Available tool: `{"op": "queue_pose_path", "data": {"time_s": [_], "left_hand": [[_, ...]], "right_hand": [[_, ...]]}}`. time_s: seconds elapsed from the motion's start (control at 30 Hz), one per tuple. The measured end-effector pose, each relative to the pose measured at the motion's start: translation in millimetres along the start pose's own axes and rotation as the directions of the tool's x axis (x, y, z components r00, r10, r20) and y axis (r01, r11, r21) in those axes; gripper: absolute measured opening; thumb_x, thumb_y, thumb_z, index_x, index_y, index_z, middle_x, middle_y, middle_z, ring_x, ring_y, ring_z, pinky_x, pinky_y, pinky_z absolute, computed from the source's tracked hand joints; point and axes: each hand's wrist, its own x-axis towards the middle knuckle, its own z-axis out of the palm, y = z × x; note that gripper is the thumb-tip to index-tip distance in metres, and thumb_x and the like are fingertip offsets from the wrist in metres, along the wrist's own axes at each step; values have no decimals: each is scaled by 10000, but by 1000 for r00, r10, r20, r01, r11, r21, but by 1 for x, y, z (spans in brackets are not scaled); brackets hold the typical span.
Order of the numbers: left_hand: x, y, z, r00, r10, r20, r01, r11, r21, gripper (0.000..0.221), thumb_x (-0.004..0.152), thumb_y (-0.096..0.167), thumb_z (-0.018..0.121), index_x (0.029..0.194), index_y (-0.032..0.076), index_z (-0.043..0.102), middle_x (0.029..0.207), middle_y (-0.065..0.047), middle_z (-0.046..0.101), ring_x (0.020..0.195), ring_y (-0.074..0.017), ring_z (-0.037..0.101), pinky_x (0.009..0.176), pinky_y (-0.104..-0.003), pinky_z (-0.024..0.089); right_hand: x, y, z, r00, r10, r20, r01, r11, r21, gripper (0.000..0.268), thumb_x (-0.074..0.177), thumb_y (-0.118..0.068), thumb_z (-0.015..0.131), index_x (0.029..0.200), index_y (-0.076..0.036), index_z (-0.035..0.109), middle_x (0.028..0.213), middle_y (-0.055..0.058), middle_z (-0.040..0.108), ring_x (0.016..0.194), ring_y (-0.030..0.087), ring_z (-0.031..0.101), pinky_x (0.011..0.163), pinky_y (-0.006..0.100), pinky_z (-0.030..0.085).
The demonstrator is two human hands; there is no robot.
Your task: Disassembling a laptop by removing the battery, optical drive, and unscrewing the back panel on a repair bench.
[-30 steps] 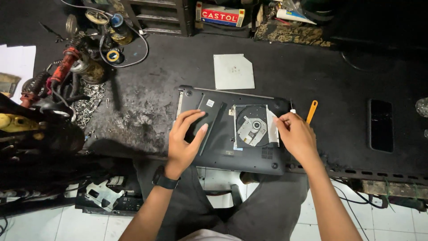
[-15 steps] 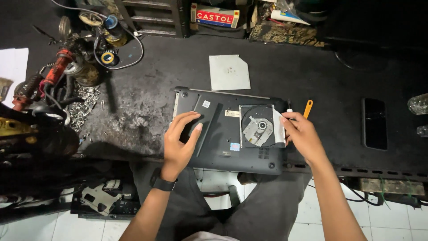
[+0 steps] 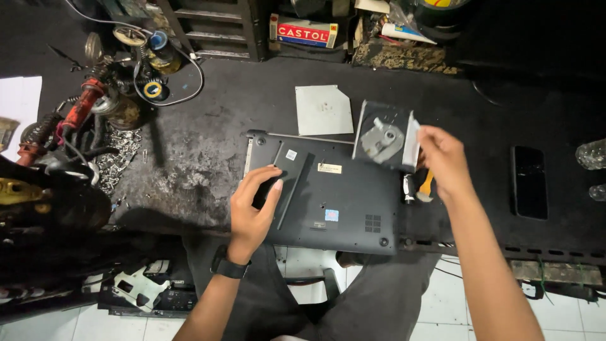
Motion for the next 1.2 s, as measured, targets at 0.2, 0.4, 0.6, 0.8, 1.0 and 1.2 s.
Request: {"op": "queue_pose_path", "data": {"time_s": [0.2,0.4,0.6,0.8,1.0,1.2], "left_hand": [[2,0,1,1000,8,-23,-7,1000,10,137,1009,87,635,1079,32,740,1048,-158,738,1144,-405,684,959,-538,556],[4,4,1,1000,1,-31,0,1000,16,116,999,79,645,1023,15,738,1016,-170,745,1125,-422,691,924,-551,572],[4,1,2,1000,3,-24,-2,1000,24,108,1000,69,645,999,5,732,1011,-180,745,1120,-430,691,913,-561,572],[5,1,1,1000,7,-27,-7,1000,24,103,997,71,653,983,10,734,1008,-175,748,1119,-427,693,906,-551,577],[4,-2,2,999,25,-39,-24,999,23,96,992,67,663,976,10,740,1003,-171,751,1114,-419,699,909,-542,582],[2,-3,2,999,29,-40,-28,999,23,94,988,71,669,971,14,742,1011,-167,749,1099,-410,707,909,-524,585]], "right_hand": [[73,22,-3,995,-45,-88,44,999,-4,283,1071,-196,617,1268,-4,682,858,128,654,619,191,613,526,289,573],[123,62,8,995,-20,-102,12,996,-85,232,1029,-164,633,1191,-31,731,835,146,693,563,214,640,449,333,582],[121,59,16,995,-42,-88,24,979,-201,204,1013,-179,642,1144,-67,752,731,127,676,470,213,626,387,322,541],[109,53,16,992,-111,-64,83,938,-338,185,999,-144,644,1118,-76,768,831,128,727,487,200,653,420,323,535],[92,38,15,992,-114,-43,83,887,-454,224,993,-205,662,1164,-113,774,1001,118,762,627,257,717,520,370,580],[48,-7,10,989,-143,36,148,965,-216,319,1014,-94,619,1318,-24,680,1141,267,707,950,349,726,766,385,623]]}}
